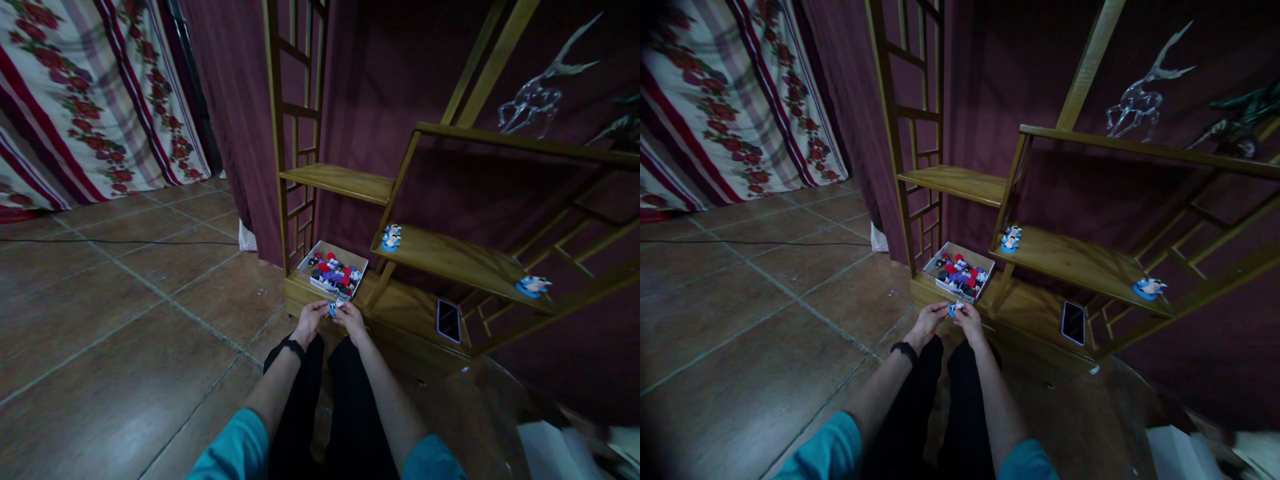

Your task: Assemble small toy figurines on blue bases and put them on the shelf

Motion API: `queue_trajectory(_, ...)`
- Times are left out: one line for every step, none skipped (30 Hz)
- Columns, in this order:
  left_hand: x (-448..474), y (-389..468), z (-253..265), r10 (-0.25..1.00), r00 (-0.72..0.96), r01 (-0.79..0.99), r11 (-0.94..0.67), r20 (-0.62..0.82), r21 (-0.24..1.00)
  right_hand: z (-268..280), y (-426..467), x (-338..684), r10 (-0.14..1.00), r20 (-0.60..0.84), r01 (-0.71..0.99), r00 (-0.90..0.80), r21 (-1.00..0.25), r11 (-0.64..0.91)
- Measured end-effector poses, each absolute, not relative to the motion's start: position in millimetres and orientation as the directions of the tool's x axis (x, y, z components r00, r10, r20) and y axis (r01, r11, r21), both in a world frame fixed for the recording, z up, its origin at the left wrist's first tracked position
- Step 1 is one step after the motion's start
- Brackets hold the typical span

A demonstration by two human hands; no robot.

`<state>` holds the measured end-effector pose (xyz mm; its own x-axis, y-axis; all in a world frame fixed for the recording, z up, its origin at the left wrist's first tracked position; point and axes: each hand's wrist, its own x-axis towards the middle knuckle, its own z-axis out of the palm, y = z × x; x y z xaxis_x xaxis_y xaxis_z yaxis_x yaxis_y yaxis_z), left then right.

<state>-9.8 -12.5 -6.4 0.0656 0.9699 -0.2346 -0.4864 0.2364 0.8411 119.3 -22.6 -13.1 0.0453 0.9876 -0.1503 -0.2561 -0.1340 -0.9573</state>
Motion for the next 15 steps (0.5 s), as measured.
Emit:
queue_trajectory(-9.8,-12.5,-6.5,0.970,0.061,-0.488,0.236,-0.237,0.841,-13.8,-22.7,119.3,0.988,-0.149,-0.252,0.051,-0.959,-0.132)
queue_trajectory(-9.8,-12.5,-6.6,0.969,0.057,-0.488,0.236,-0.240,0.840,-14.5,-22.6,119.2,0.987,-0.147,-0.246,0.058,-0.961,-0.128)
queue_trajectory(-9.9,-12.6,-6.6,0.968,0.055,-0.487,0.240,-0.244,0.840,-15.3,-22.5,119.0,0.988,-0.143,-0.240,0.065,-0.963,-0.124)
queue_trajectory(-10.0,-12.7,-6.6,0.967,0.058,-0.486,0.245,-0.249,0.839,-16.0,-22.4,118.9,0.988,-0.140,-0.235,0.069,-0.965,-0.121)
queue_trajectory(-10.2,-12.7,-6.6,0.966,0.061,-0.487,0.250,-0.253,0.837,-16.6,-22.2,118.7,0.988,-0.137,-0.230,0.070,-0.966,-0.117)
queue_trajectory(-10.5,-12.7,-6.7,0.965,0.064,-0.490,0.254,-0.256,0.834,-17.2,-21.9,118.6,0.989,-0.134,-0.227,0.070,-0.967,-0.115)
queue_trajectory(-10.7,-12.7,-6.9,0.964,0.065,-0.493,0.257,-0.259,0.831,-17.6,-21.8,118.5,0.989,-0.131,-0.226,0.068,-0.968,-0.113)
queue_trajectory(-11.0,-12.6,-7.1,0.963,0.065,-0.497,0.259,-0.262,0.828,-17.9,-21.6,118.3,0.989,-0.129,-0.224,0.068,-0.968,-0.111)
queue_trajectory(-11.2,-12.6,-7.4,0.962,0.065,-0.498,0.262,-0.265,0.827,-18.1,-21.6,118.2,0.989,-0.126,-0.222,0.071,-0.969,-0.108)
queue_trajectory(-11.4,-12.5,-7.7,0.961,0.066,-0.498,0.264,-0.268,0.826,-18.2,-21.6,118.0,0.989,-0.124,-0.219,0.076,-0.970,-0.104)
queue_trajectory(-11.6,-12.4,-8.0,0.961,0.066,-0.497,0.266,-0.269,0.826,-18.2,-21.6,117.8,0.989,-0.121,-0.214,0.079,-0.971,-0.102)
queue_trajectory(-11.6,-12.4,-8.3,0.961,0.066,-0.498,0.266,-0.270,0.825,-18.2,-21.7,117.6,0.989,-0.120,-0.209,0.081,-0.973,-0.101)
queue_trajectory(-11.6,-12.5,-8.4,0.961,0.068,-0.500,0.267,-0.270,0.824,-18.1,-21.9,117.3,0.989,-0.119,-0.205,0.083,-0.974,-0.100)
queue_trajectory(-11.6,-12.6,-8.5,0.961,0.069,-0.506,0.266,-0.269,0.821,-18.0,-22.0,116.9,0.989,-0.119,-0.201,0.084,-0.974,-0.100)
queue_trajectory(-11.5,-12.8,-8.4,0.961,0.069,-0.514,0.265,-0.268,0.816,-18.0,-22.0,116.4,0.989,-0.119,-0.198,0.087,-0.975,-0.100)
